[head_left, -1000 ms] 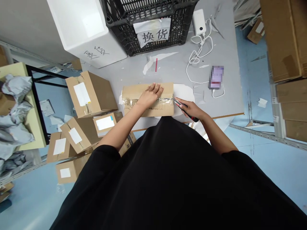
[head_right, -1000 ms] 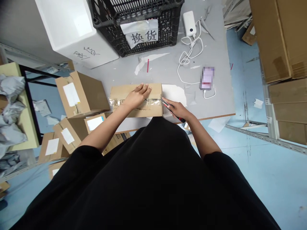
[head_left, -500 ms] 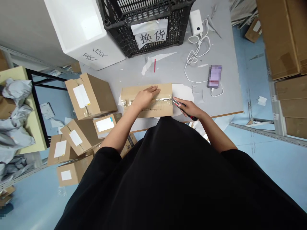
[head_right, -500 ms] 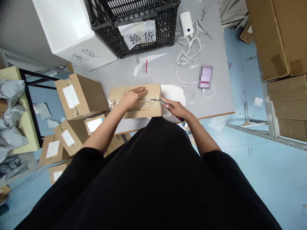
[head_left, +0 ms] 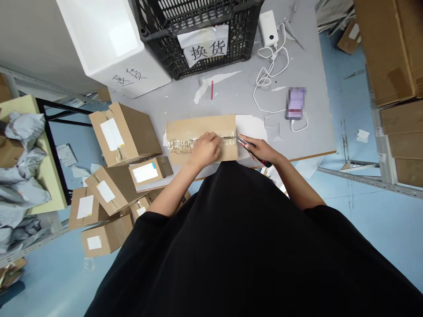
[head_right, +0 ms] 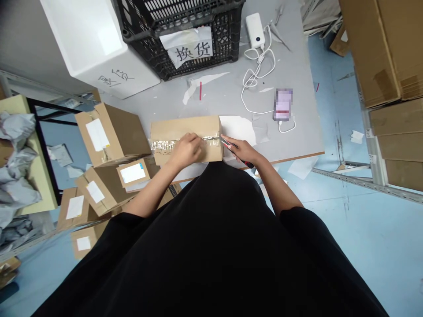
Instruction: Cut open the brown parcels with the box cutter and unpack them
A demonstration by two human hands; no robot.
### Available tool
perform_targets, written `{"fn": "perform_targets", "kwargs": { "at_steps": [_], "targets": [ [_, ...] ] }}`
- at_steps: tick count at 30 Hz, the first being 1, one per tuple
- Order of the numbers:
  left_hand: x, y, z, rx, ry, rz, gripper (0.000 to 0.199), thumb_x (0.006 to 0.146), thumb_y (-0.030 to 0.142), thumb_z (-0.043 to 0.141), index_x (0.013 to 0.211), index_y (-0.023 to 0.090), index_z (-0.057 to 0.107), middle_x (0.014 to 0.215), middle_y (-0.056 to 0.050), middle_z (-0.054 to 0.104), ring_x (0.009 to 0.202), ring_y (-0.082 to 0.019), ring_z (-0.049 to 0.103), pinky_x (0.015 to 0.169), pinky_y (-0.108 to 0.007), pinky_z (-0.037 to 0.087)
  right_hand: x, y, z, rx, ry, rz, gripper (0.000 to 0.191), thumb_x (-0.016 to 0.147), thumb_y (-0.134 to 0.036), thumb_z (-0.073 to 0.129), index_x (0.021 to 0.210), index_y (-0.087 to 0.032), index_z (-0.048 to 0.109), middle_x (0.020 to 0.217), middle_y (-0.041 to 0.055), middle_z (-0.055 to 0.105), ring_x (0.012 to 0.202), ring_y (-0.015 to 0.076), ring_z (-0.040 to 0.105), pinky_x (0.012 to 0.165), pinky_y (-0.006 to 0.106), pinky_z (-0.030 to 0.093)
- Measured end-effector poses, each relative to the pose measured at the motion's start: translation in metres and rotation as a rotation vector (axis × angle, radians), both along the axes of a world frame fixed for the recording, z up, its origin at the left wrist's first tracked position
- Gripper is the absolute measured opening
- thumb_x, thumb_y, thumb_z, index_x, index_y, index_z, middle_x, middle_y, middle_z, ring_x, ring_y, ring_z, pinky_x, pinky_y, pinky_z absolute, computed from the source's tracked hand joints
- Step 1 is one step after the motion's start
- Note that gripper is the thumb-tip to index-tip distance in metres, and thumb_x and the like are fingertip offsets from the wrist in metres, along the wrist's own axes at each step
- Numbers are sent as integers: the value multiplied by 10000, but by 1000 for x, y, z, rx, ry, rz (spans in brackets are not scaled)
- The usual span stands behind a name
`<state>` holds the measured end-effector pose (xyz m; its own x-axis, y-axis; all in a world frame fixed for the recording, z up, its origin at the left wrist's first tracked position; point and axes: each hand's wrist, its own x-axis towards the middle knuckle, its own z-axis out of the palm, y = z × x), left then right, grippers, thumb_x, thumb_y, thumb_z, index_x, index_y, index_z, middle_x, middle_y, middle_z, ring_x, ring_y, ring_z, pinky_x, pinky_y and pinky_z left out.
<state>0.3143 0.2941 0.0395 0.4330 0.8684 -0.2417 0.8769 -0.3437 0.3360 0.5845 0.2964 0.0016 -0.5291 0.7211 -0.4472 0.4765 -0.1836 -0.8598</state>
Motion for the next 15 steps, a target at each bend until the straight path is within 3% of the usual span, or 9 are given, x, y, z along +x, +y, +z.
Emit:
{"fn": "perform_targets", "kwargs": {
  "at_steps": [4, 9, 15],
  "targets": [
    [18, -27, -11, 19, 47, 110, 297, 969, 335, 494, 1193, 174, 605, 1201, -157, 617, 1143, -315, 562, 987, -439, 446, 0, 0, 0, 1, -2, 0, 540, 1024, -367, 446, 1558, -311, 383, 635, -61, 556, 452, 85, 519, 694, 308, 533],
    [21, -33, -22, 32, 166, 304, 519, 906, 534, 592, 1222, 125, 548, 1198, -217, 603, 1178, -387, 545, 1018, -494, 406, 1, 3, 3, -9, -20, 10, 541, 1019, -369, 453, 1554, -325, 387, 642, -60, 561, 454, 86, 516, 696, 317, 534],
    [16, -38, -33, 65, 103, 317, 711, 900, 641, 522, 1366, 108, 456, 1386, -241, 521, 1358, -399, 416, 1124, -513, 292, 2, 8, 3, 21, -36, 53, 528, 1023, -344, 453, 1548, -332, 397, 628, -68, 555, 446, 81, 519, 720, 324, 539]
  ]
}}
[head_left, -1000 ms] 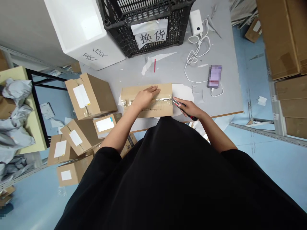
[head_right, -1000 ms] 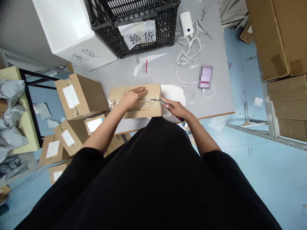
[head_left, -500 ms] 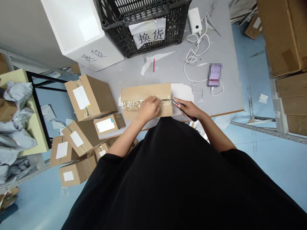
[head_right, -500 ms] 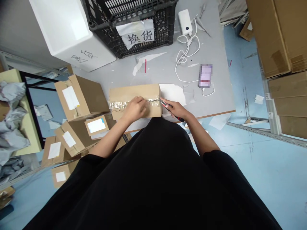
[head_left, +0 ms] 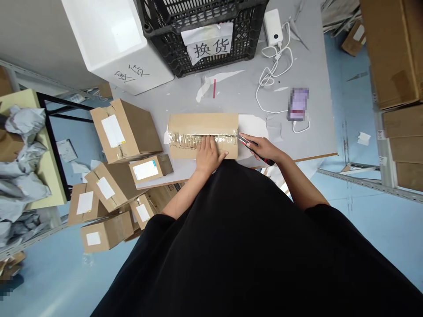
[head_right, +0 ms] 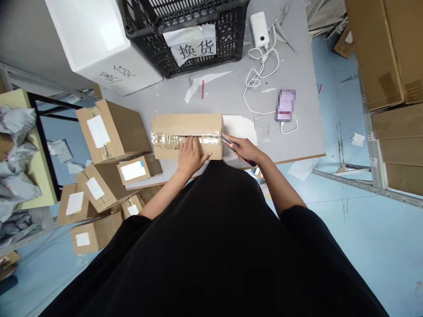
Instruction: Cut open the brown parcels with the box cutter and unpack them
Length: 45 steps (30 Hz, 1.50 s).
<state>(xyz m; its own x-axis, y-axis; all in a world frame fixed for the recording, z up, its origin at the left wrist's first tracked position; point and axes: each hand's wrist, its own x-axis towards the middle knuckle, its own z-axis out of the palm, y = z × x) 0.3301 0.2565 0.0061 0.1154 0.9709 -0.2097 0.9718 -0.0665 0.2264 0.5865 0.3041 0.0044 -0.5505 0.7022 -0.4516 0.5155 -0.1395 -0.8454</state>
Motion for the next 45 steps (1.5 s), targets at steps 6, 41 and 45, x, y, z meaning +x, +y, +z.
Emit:
{"fn": "perform_targets", "kwargs": {
  "at_steps": [6, 41, 45],
  "targets": [
    [-9, 18, -9, 42, -95, 115, 575, 820, 684, 616, 1129, 199, 611, 1131, -144, 632, 1149, -332, 546, 1122, -480, 280, -2, -1, 0, -39, 11, -22, 531, 1026, -365, 460, 1551, -324, 390, 652, -60, 561, 446, 79, 519, 673, 305, 533],
    [-1, 50, -3, -202, -318, 332, 228, 669, 476, 783, 746, 262, 762, 856, -58, 747, 1136, -345, 561, 1043, -526, 302, 3, 13, 4, 13, -16, 69, 505, 1014, -289, 449, 1516, -341, 447, 603, -81, 524, 458, 76, 505, 736, 311, 501],
    [3, 44, -6, -187, -328, 392, 177, 698, 415, 748, 753, 247, 769, 741, -23, 710, 1033, -283, 607, 1046, -480, 303, 7, 8, 5, -30, -28, 75, 521, 1019, -290, 435, 1538, -335, 413, 575, -83, 528, 456, 87, 504, 750, 314, 491]
  ]
}}
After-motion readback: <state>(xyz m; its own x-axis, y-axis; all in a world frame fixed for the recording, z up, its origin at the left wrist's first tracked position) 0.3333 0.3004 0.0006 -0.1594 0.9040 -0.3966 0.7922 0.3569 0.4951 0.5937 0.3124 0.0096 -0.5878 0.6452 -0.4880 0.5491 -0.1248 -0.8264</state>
